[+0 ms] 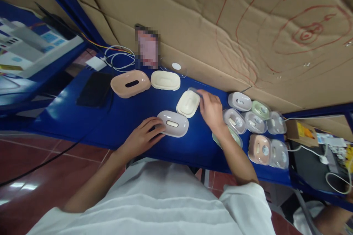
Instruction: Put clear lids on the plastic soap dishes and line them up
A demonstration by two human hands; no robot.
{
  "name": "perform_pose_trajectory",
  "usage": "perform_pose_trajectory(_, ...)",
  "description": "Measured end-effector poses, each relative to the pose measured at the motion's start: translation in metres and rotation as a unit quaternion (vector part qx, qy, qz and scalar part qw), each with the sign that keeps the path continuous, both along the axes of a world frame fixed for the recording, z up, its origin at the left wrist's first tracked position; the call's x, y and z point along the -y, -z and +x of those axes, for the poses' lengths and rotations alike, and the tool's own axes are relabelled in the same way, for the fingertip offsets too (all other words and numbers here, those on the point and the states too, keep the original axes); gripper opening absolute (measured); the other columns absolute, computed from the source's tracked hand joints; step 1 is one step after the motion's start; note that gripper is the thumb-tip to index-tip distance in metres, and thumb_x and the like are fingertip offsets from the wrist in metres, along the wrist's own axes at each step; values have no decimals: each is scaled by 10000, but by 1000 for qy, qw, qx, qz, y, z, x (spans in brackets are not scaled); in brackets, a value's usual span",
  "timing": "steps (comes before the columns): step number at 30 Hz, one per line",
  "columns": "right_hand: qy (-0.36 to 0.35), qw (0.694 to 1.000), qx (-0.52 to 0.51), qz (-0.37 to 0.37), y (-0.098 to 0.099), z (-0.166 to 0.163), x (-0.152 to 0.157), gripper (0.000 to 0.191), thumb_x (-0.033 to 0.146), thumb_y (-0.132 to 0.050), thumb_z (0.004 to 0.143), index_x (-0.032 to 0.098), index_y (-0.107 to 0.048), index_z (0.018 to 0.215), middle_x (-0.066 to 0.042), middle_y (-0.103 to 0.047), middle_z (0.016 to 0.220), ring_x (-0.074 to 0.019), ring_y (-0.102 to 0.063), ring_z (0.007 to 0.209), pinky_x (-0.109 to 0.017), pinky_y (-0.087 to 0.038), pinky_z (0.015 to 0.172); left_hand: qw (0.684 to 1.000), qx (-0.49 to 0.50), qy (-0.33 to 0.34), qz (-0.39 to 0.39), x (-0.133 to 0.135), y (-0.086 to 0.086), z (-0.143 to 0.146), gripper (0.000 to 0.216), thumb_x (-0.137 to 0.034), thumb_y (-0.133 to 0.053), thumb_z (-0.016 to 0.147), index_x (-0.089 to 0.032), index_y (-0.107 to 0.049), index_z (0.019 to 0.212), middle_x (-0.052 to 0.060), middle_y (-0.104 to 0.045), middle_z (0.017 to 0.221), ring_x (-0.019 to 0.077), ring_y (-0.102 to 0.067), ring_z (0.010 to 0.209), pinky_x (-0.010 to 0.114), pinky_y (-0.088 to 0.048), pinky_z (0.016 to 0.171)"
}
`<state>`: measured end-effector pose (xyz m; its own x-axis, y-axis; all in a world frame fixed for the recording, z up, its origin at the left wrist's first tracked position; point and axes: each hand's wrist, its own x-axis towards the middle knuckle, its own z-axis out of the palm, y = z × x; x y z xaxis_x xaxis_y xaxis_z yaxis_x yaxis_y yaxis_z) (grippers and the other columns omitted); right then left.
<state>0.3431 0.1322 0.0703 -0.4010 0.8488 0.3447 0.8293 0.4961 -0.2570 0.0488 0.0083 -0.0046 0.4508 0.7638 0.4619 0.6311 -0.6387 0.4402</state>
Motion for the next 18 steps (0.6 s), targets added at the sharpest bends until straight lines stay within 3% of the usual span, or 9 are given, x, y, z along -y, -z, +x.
perform_pose_trajectory(3,-79,993,68,50,1,-24,51,383,108,-469,1060,212,-684,1359,-119,-777,1326,-259,-706,1288,-462,-494,1149,999,20,-27,16,4,4,-1,414,-179,-706,1005,-227,-622,1407,158,-652,1387,300,-668,1298,473,-628,1083)
perform_pose_trajectory(7,-177,980,84,-16,14,-46,99,431,170,-539,1082,218,-622,1502,-111,-702,1482,-238,-627,1421,-443,-451,1227,996,68,-62,1,8,9,-3,652,-236,-775,973,-271,-496,1562,208,-494,1585,299,-701,1270,441,-672,1006)
perform_pose_trajectory(10,-190,979,52,-54,23,-46,109,464,212,-557,1091,250,-584,1553,-96,-652,1550,-230,-567,1492,-479,-401,1290,996,74,-45,-27,7,9,-4,735,-262,-781,972,-272,-426,1616,233,-411,1658,339,-645,1373,477,-659,1046)
perform_pose_trajectory(12,-190,979,42,-63,26,-42,109,455,245,-579,1093,267,-590,1547,-90,-640,1564,-236,-551,1510,-515,-359,1321,996,72,-26,-45,4,8,-5,745,-265,-758,990,-268,-393,1639,230,-437,1649,354,-578,1458,503,-628,1102)
perform_pose_trajectory(18,-213,974,65,-30,42,-35,118,484,264,-608,1092,248,-549,1572,-102,-589,1611,-243,-460,1583,-579,-233,1379,997,65,-11,-44,1,6,-7,594,-238,-727,1009,-239,-498,1557,205,-546,1567,336,-564,1472,526,-573,1172)
